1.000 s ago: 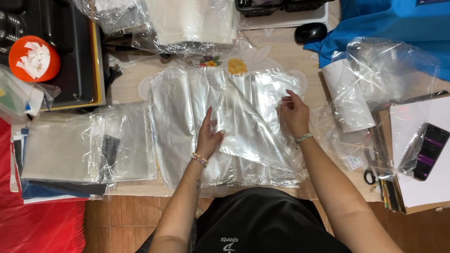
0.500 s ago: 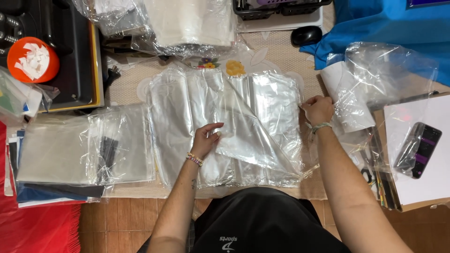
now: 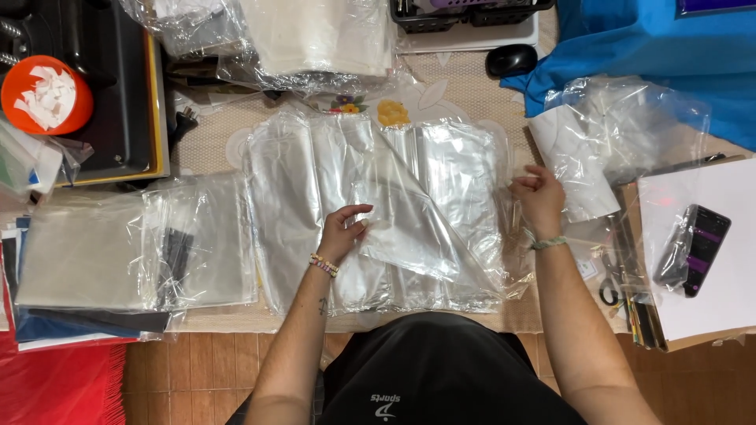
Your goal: The person folds a large, clear plastic sheet on a table. They smooth the sheet with their hands, fold it in half, and then fold it again into a smaller rectangle.
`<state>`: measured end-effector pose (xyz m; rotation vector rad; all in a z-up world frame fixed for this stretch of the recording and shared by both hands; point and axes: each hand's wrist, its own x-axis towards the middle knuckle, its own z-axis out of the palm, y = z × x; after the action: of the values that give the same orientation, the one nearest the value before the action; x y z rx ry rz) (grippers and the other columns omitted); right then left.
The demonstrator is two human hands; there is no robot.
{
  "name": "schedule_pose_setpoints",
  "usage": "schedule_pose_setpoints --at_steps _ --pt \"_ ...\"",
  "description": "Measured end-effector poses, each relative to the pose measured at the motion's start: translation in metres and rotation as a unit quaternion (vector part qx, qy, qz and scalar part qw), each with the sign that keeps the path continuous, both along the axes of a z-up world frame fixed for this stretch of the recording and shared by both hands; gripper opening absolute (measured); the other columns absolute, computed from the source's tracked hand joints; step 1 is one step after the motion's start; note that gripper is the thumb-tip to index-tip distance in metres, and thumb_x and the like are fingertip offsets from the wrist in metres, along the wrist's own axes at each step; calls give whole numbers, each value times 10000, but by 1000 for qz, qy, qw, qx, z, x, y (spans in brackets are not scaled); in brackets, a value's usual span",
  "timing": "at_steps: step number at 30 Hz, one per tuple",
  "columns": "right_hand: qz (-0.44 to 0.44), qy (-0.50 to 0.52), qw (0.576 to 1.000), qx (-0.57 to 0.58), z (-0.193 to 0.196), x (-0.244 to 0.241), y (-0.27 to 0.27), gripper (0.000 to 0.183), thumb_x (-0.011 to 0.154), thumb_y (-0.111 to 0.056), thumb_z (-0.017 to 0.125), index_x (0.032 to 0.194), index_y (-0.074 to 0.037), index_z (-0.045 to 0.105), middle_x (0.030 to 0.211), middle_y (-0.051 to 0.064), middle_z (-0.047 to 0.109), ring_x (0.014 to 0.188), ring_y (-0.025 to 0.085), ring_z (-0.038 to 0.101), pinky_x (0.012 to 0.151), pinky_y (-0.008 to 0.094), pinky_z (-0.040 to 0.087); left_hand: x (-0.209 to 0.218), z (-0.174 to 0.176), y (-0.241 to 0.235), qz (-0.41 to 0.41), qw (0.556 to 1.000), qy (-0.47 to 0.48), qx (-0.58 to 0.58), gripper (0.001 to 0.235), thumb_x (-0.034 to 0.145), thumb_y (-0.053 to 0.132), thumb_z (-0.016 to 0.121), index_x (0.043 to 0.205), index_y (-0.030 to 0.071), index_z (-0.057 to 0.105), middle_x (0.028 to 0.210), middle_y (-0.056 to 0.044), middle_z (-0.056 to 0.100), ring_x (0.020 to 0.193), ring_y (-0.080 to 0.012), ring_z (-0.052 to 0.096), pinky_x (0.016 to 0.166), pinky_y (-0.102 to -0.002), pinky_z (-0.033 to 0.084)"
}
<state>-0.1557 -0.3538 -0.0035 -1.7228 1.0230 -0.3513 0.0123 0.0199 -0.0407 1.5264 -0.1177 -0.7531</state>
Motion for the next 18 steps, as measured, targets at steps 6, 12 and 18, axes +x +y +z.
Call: schedule_pose_setpoints --at_steps 6,12,18 --pt "-46 -42 996 -59 -25 -15 -20 259 839 -41 835 1075 -114 758 863 41 706 781 75 638 716 245 556 2 -9 1 1 1000 -3 0 308 864 -32 706 1145 80 763 1141 -96 703 622 -50 623 582 -216 581" --pt "-26 -8 990 -137 18 -9 11 142 948 -110 783 1088 -117 768 951 106 739 891 193 699 788 322 559 -1 2 -3 7 1000 5 1 311 866 -35 697 1149 76 759 1128 -93 696 602 -60 630 574 -213 583" --pt "156 -8 976 -149 103 3 102 162 943 -95 704 1103 -78 723 969 171 751 969 384 713 818 449 567 1 7 2 11 1000 24 -16 310 868 -53 686 1149 58 757 1101 -105 704 578 -66 619 562 -224 574"
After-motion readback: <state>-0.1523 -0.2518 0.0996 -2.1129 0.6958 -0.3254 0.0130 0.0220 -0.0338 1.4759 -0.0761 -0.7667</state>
